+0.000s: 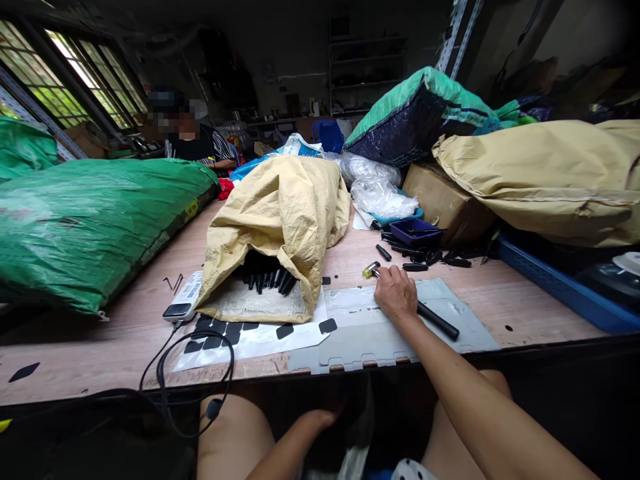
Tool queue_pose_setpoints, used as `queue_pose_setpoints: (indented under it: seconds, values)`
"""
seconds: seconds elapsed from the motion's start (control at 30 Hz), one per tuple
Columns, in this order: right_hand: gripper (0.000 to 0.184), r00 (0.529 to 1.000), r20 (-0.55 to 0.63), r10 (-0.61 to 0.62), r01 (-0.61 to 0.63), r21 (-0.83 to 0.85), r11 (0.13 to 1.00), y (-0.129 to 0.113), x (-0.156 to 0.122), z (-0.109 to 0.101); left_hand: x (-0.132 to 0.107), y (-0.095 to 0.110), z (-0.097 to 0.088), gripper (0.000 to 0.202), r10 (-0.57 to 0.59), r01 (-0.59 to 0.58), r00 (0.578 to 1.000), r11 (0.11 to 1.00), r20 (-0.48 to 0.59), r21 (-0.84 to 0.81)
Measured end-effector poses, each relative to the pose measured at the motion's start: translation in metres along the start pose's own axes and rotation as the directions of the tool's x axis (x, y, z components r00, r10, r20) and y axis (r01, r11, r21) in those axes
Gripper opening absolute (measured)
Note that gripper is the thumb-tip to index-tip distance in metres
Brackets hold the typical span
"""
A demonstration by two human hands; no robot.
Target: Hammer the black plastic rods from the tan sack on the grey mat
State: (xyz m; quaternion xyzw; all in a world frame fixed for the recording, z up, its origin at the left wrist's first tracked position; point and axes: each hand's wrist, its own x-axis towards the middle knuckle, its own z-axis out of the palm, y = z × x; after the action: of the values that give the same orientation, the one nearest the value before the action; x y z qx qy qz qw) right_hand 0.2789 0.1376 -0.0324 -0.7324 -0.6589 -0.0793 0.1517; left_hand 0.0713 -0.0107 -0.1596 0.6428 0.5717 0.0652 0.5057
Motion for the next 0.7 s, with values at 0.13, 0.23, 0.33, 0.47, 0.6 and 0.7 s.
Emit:
queue_pose_setpoints:
  seconds: [0.13,0.23,0.33,0.47,0.6,0.7]
  values:
    - [0.031,1.0,-0.01,0.004,-0.004,-0.003,1.0,0.001,0.0,0.003,-0.028,0.017,-0.009,0.038,-0.047,0.021,0.988,0.984,0.146,0.176]
    - [0.03,1.0,-0.022,-0.004,0.004,-0.006,1.0,0.001,0.0,0.004,-0.067,0.049,-0.046,0.04,0.206,-0.233,0.891,0.972,0.406,0.018]
    - [0.029,1.0,-0.028,-0.006,0.005,-0.013,1.0,0.0,-0.001,0.004,-0.097,0.081,-0.107,0.045,0.34,-0.184,0.804,0.922,0.487,-0.34]
    - [0.029,1.0,-0.025,-0.001,0.0,-0.017,1.0,0.0,0.0,0.005,-0.081,0.095,-0.181,0.038,0.233,-0.348,0.912,0.877,-0.338,-0.332]
    - [0.028,1.0,-0.013,0.001,-0.001,-0.011,1.0,0.0,0.0,0.004,-0.022,0.083,-0.214,0.027,0.044,-0.063,0.528,0.998,-0.848,0.013]
    - [0.028,1.0,-0.013,-0.001,0.001,-0.008,1.0,0.0,0.0,0.003,0.005,0.08,-0.215,0.029,0.066,0.202,0.51,0.96,-0.857,0.194]
